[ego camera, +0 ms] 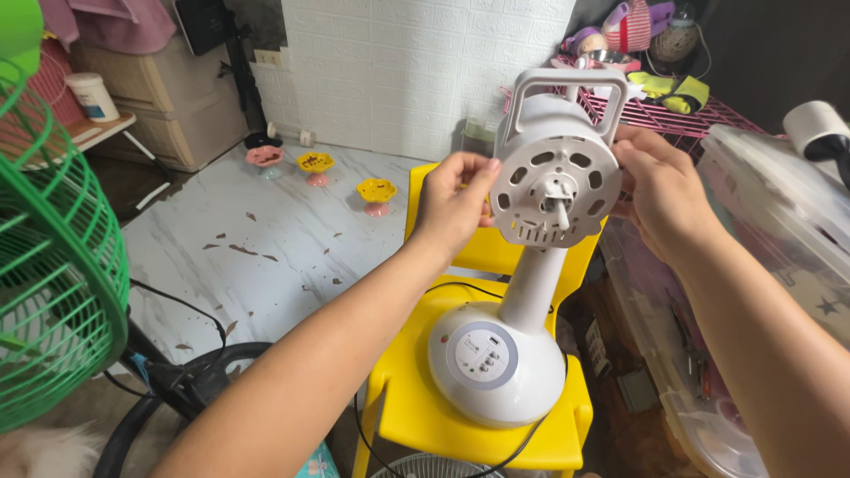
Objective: The person disassembles the rear housing and internal components of a white electric fan, wipes the parts with a wet wipe, and reassembles the fan. The person handles the fan housing, internal plastic parts, and a wet wipe during the process.
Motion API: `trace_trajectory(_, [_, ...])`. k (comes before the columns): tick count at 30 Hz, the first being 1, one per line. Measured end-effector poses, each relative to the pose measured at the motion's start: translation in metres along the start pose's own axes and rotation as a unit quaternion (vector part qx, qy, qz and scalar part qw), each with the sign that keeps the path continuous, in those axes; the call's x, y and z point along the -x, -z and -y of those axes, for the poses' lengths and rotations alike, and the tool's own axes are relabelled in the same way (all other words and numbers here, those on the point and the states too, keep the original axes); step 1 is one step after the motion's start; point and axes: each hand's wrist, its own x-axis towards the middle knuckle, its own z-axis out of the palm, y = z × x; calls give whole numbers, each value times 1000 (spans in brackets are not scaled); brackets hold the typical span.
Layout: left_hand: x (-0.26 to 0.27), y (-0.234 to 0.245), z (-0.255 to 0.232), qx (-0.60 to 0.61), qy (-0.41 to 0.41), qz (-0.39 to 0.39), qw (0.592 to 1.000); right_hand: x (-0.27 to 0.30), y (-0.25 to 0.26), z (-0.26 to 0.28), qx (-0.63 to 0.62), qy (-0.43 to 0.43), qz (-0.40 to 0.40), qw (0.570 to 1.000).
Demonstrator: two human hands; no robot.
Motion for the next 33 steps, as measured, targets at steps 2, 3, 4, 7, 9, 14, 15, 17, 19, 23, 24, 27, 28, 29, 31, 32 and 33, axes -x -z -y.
trace_trajectory(2, [5, 7, 6, 17, 12, 11, 1000, 11, 2, 0, -14, -9, -7, 1000])
trace_trajectory(3, [8, 8, 9, 26, 18, 17, 999, 16, 2, -2, -21, -14, -10, 1000])
trace_trajectory(4, [9, 8, 12, 19, 0, 20, 1000, 22, 1, -3, 17, 0, -14, 1000])
trace_trajectory(7, [14, 7, 17, -11, -46, 35, 998, 35, -1, -8, 120, 56, -22, 991])
trace_trajectory(9, [15, 5, 18, -41, -62, 52, 996, 40, -1, -11, 175, 113, -22, 978])
trace_trajectory(14, [20, -6, 18, -3, -55, 57, 997, 31, 2, -22, 158, 113, -40, 980])
trace_trajectory(15, [21, -8, 18, 7, -47, 58, 997, 29, 4, -25, 149, 113, -39, 982])
trace_trajectory(17, [26, -12, 16, 5, -63, 59, 996, 23, 7, -29, 102, 112, -21, 988])
trace_trajectory(19, [31, -17, 13, 8, -79, 62, 995, 18, 8, -33, 71, 102, -15, 992])
trace_trajectory(23, [39, -25, 4, -68, -155, 52, 984, 7, 8, -38, 52, 76, -37, 995])
trace_trajectory(24, [43, -25, 2, -110, -185, 41, 976, 7, 7, -40, 48, 72, -43, 995])
trace_trajectory(27, [54, -24, -7, -200, -184, 26, 962, 10, 3, -42, 164, 192, -94, 963])
trace_trajectory(28, [56, -23, -10, -208, -188, 25, 959, 13, 2, -40, 188, 240, -117, 945])
trace_trajectory(29, [59, -22, -14, -217, -192, 23, 957, 16, 0, -37, 211, 287, -139, 924])
trace_trajectory(31, [59, -21, -20, -219, -195, 30, 956, 19, 0, -26, 269, 361, -168, 877])
trace_trajectory(32, [60, -18, -22, -216, -190, 37, 957, 19, -2, -20, 300, 385, -174, 855])
trace_trajectory(33, [60, -17, -24, -212, -185, 44, 958, 20, -4, -13, 331, 408, -180, 832])
